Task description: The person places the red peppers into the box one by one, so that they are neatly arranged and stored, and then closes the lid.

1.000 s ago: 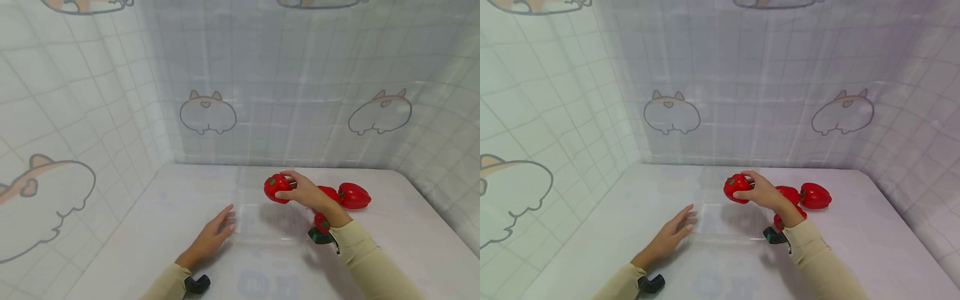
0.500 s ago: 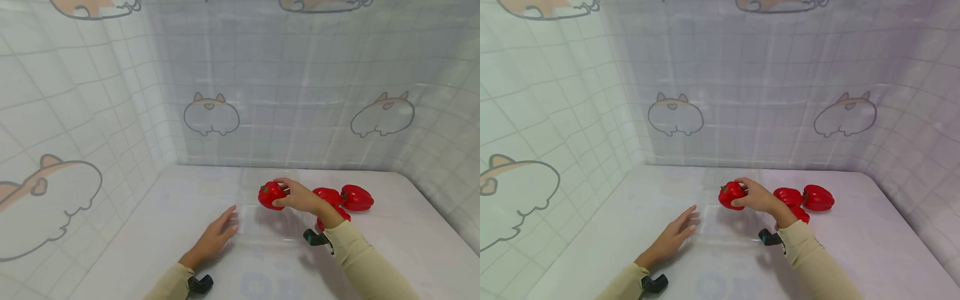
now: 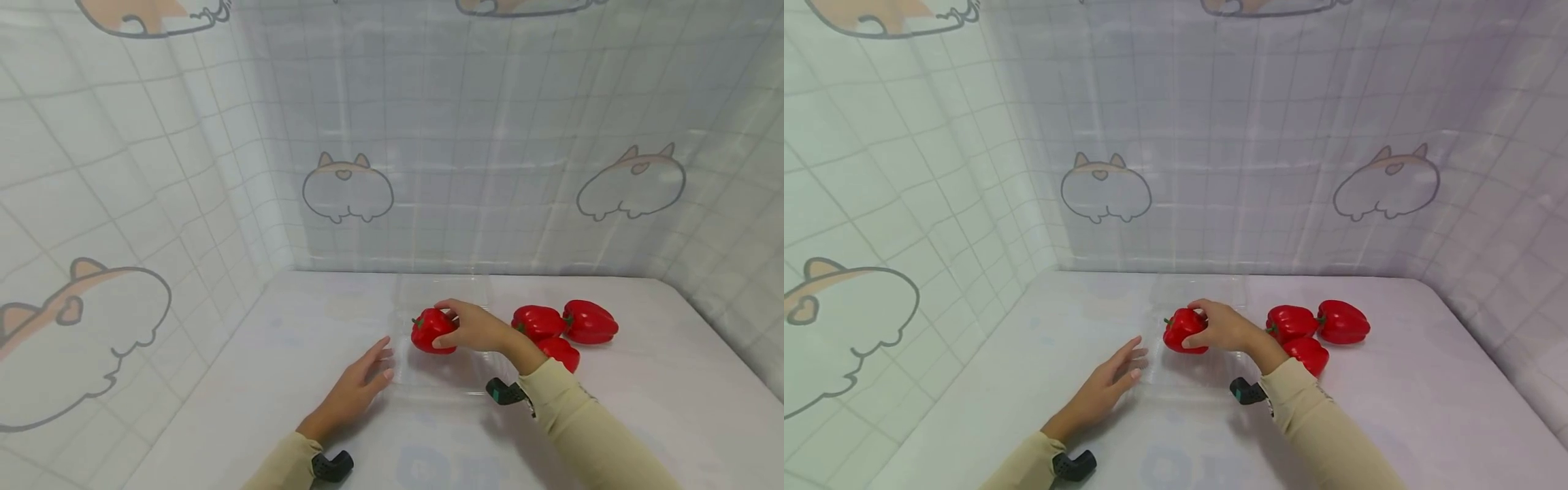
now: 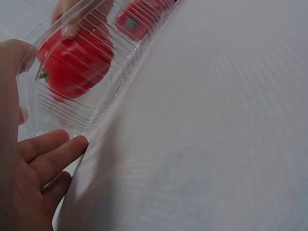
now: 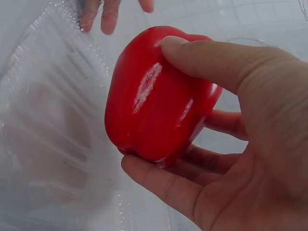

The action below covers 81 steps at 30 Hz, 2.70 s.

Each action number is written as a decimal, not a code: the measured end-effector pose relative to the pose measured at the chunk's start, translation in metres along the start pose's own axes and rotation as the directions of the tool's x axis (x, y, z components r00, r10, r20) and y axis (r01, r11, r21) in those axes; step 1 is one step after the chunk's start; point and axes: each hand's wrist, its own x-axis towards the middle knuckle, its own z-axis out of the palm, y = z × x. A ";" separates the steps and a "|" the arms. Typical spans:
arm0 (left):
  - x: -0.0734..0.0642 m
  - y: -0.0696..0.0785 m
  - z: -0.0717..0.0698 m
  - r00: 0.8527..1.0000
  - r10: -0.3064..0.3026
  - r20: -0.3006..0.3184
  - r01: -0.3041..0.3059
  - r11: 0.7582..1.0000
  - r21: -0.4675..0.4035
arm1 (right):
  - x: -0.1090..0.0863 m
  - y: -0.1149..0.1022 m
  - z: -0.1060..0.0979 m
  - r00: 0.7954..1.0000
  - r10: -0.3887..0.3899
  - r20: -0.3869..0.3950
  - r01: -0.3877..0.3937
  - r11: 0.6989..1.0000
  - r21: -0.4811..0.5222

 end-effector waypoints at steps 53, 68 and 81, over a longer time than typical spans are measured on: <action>-0.003 0.005 0.001 0.999 -0.037 0.033 0.036 0.999 0.026 | 0.012 -0.016 0.024 0.999 0.035 -0.027 -0.041 0.960 -0.276; -0.002 0.008 -0.003 0.999 -0.039 0.037 0.038 0.999 0.026 | 0.013 -0.018 0.021 0.999 0.037 0.006 -0.034 0.958 -0.285; 0.002 0.007 -0.001 0.999 -0.026 0.026 0.025 0.998 0.049 | 0.003 -0.018 0.007 0.998 0.053 0.030 -0.042 0.956 -0.292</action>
